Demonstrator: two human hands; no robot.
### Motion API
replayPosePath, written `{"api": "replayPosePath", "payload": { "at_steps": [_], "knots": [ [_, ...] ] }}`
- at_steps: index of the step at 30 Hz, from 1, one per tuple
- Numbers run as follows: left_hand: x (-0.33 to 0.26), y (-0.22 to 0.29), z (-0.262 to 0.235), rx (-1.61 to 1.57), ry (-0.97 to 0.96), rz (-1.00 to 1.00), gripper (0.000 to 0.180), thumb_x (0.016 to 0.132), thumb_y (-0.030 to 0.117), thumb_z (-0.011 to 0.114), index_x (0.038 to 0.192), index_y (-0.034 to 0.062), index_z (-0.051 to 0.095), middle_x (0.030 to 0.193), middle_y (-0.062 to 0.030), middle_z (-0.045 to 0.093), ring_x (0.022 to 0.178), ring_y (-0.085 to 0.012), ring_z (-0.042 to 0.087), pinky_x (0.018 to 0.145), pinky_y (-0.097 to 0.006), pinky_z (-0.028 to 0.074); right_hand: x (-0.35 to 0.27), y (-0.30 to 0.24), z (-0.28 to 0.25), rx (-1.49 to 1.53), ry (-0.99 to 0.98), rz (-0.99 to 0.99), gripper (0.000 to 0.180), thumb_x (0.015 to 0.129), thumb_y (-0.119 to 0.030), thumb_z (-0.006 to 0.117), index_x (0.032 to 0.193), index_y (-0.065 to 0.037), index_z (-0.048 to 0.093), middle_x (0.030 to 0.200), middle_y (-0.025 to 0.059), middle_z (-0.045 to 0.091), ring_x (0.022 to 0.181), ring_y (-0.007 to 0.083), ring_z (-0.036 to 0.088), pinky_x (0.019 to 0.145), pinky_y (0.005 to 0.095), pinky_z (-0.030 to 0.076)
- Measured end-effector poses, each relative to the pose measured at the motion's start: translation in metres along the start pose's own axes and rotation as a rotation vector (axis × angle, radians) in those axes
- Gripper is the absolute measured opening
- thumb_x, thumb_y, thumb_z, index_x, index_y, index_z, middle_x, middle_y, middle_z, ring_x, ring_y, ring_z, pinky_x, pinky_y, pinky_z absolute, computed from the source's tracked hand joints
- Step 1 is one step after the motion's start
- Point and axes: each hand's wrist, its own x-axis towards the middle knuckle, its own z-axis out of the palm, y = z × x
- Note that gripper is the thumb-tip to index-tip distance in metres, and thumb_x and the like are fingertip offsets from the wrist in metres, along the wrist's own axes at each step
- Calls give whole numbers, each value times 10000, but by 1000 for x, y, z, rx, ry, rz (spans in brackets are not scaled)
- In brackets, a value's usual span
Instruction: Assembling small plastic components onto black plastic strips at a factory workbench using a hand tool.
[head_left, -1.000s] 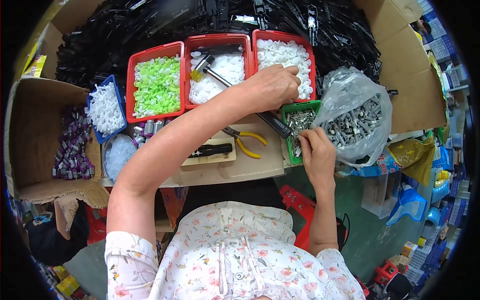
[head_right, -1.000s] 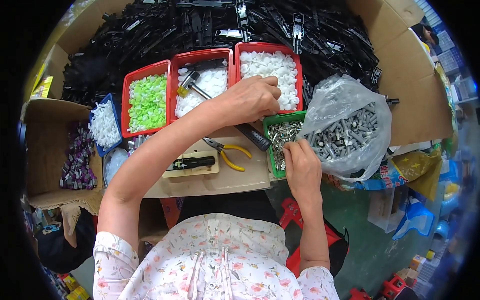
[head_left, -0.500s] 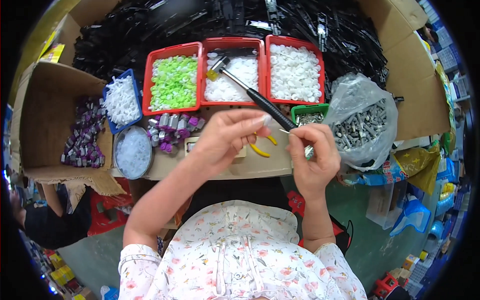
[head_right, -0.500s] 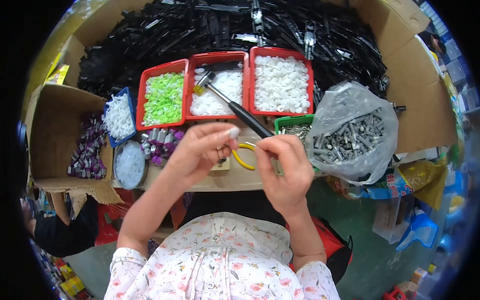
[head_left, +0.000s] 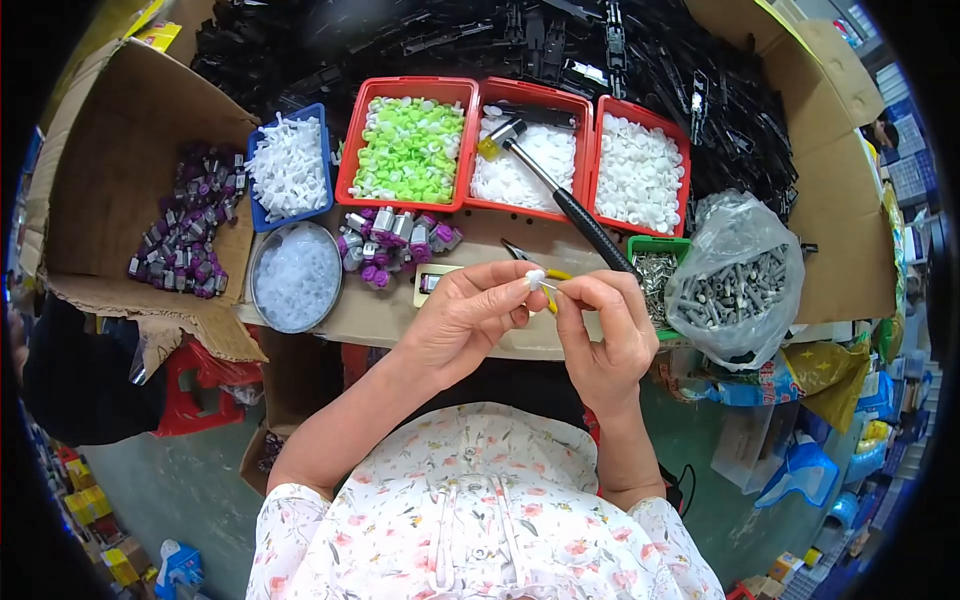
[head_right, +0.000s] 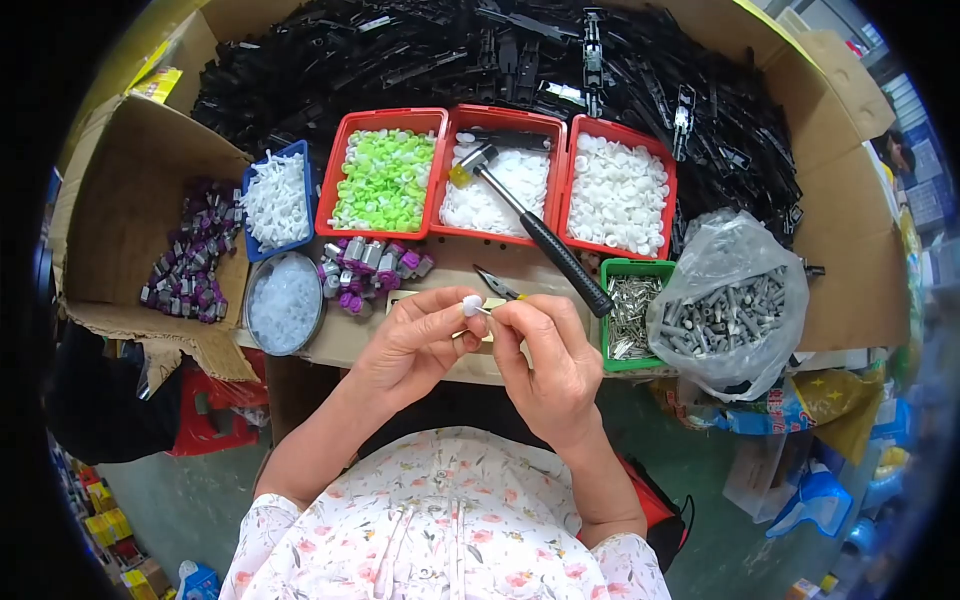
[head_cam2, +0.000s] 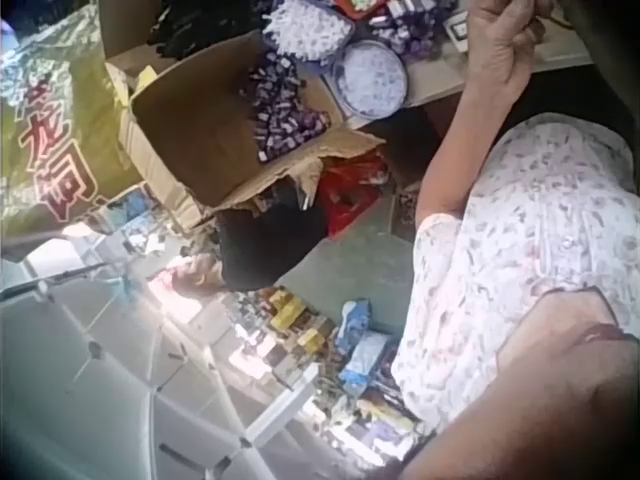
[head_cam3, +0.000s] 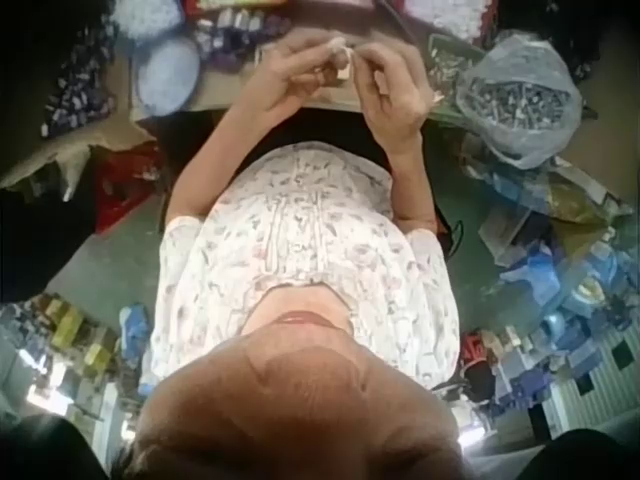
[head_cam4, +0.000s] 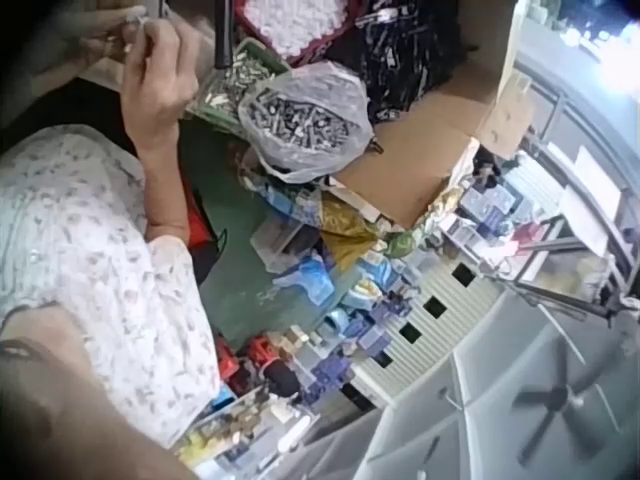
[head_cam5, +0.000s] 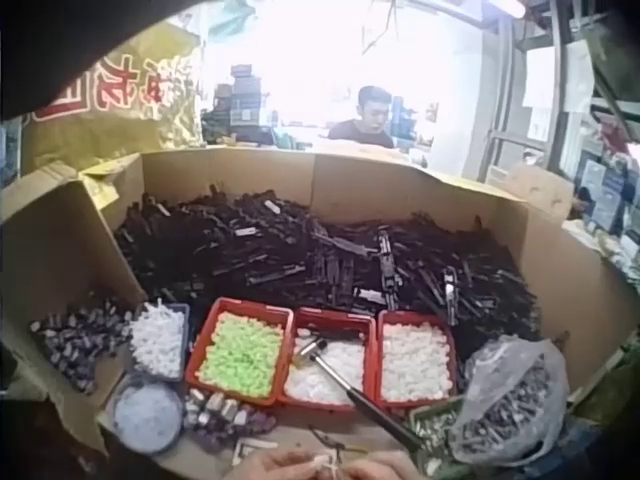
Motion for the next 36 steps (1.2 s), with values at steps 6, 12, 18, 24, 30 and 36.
{"api": "replayPosePath", "payload": {
  "at_steps": [6,12,18,24,30,36],
  "knots": [
    [-2,-2,-6,57,11,65,219,932,73,686,1145,23,693,1041,-78,727,963,-158,687,896,-360,526,1,-5,4,-45,-6,-2,196,776,100,741,931,8,665,871,101,646,705,188,641,611,280,527],
    [-1,-3,-2,42,12,48,226,927,67,692,1148,21,689,1047,-80,723,964,-163,687,903,-351,523,-2,-3,1,-22,13,26,202,771,102,742,932,9,662,862,100,644,702,195,641,608,284,527],
    [0,-5,-2,57,29,53,232,928,67,692,1154,16,680,1039,-77,717,957,-161,682,907,-353,522,-2,-2,0,7,4,22,214,767,100,753,935,8,658,859,101,641,701,194,640,603,285,527],
    [1,-7,-7,51,-27,71,246,930,40,687,1175,21,687,1083,-61,711,1005,-142,676,839,-260,526,-3,-2,1,-6,-7,39,215,770,99,755,941,11,660,858,105,642,704,203,646,599,290,531],
    [-3,-7,-11,171,-24,143,244,917,8,689,1160,2,689,1089,-74,712,1004,-130,671,883,-278,541,-5,-1,7,56,-58,35,191,788,97,736,951,24,668,886,114,644,708,199,648,619,287,534],
    [-6,0,-11,284,1,179,231,892,13,704,1122,-10,698,1083,-113,718,1003,-169,681,920,-343,541,-12,8,5,414,-141,482,94,911,16,666,994,57,676,955,89,643,756,132,637,659,237,514]
  ]
}}
